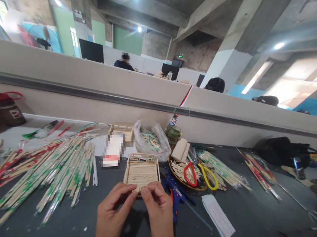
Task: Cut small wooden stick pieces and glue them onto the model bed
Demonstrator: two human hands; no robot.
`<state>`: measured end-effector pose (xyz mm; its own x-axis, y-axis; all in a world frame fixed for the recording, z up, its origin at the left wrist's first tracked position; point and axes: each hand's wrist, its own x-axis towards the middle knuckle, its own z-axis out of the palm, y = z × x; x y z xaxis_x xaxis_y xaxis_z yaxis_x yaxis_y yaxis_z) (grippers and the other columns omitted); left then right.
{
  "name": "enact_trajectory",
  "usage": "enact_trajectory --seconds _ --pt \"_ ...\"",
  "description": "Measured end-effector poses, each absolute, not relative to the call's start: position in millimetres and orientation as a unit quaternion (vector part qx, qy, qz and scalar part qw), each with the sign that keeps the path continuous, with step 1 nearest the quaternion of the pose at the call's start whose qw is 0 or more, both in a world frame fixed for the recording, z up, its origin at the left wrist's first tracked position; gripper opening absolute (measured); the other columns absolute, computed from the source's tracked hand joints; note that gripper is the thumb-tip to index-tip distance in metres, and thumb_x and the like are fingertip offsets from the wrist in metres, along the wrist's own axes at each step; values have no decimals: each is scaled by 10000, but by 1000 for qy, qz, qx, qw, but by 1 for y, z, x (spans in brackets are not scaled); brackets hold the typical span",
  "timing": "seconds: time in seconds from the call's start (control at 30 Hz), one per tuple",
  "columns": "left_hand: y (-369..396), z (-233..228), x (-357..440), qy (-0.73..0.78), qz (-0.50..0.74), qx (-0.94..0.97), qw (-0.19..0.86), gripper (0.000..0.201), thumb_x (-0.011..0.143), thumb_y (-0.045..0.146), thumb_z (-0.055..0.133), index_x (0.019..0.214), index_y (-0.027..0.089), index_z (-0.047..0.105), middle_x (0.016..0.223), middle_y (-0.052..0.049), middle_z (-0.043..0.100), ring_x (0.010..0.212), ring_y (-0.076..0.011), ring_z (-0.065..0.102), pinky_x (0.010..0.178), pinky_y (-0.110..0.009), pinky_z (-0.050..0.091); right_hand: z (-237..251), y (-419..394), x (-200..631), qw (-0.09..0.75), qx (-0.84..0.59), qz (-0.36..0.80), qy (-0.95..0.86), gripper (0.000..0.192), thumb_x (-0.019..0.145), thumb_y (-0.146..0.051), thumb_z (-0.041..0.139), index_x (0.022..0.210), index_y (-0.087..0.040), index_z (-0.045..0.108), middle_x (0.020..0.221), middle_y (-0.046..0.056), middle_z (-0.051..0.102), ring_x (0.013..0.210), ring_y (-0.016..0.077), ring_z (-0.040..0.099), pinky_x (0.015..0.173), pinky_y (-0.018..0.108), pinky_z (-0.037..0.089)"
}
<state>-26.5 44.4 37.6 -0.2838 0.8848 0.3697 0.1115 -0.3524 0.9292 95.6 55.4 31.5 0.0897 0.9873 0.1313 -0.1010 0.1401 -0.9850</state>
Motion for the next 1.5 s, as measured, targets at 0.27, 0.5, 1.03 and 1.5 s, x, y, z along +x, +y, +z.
enact_trajectory --seconds 0.27,0.5,1.03,1.5 --pt "45 38 -26 484 634 526 295 86 780 226 751 838 271 797 722 1 701 612 -139 667 532 -188 519 37 55 98 567 -465 464 -497 280 865 -428 664 711 -193 672 765 4 560 761 167 540 728 277 441" --pt "45 39 -28 489 632 514 312 85 777 240 760 843 278 798 738 3 703 596 -129 645 509 -179 493 37 55 98 565 -459 461 -508 263 885 -412 658 736 -201 710 773 1 565 771 163 548 727 269 446" --pt "54 25 -35 466 688 256 494 272 678 368 860 854 179 778 734 -1 706 483 -70 499 419 -179 422 49 88 133 239 -562 -32 -791 127 868 -126 663 798 -229 689 860 30 647 859 234 504 766 397 295" --pt "54 27 -39 472 693 281 468 253 699 366 845 861 182 781 700 15 695 464 -57 478 429 -169 410 38 104 117 199 -564 -60 -799 115 868 -161 649 780 -214 699 850 63 681 875 253 536 788 429 312"
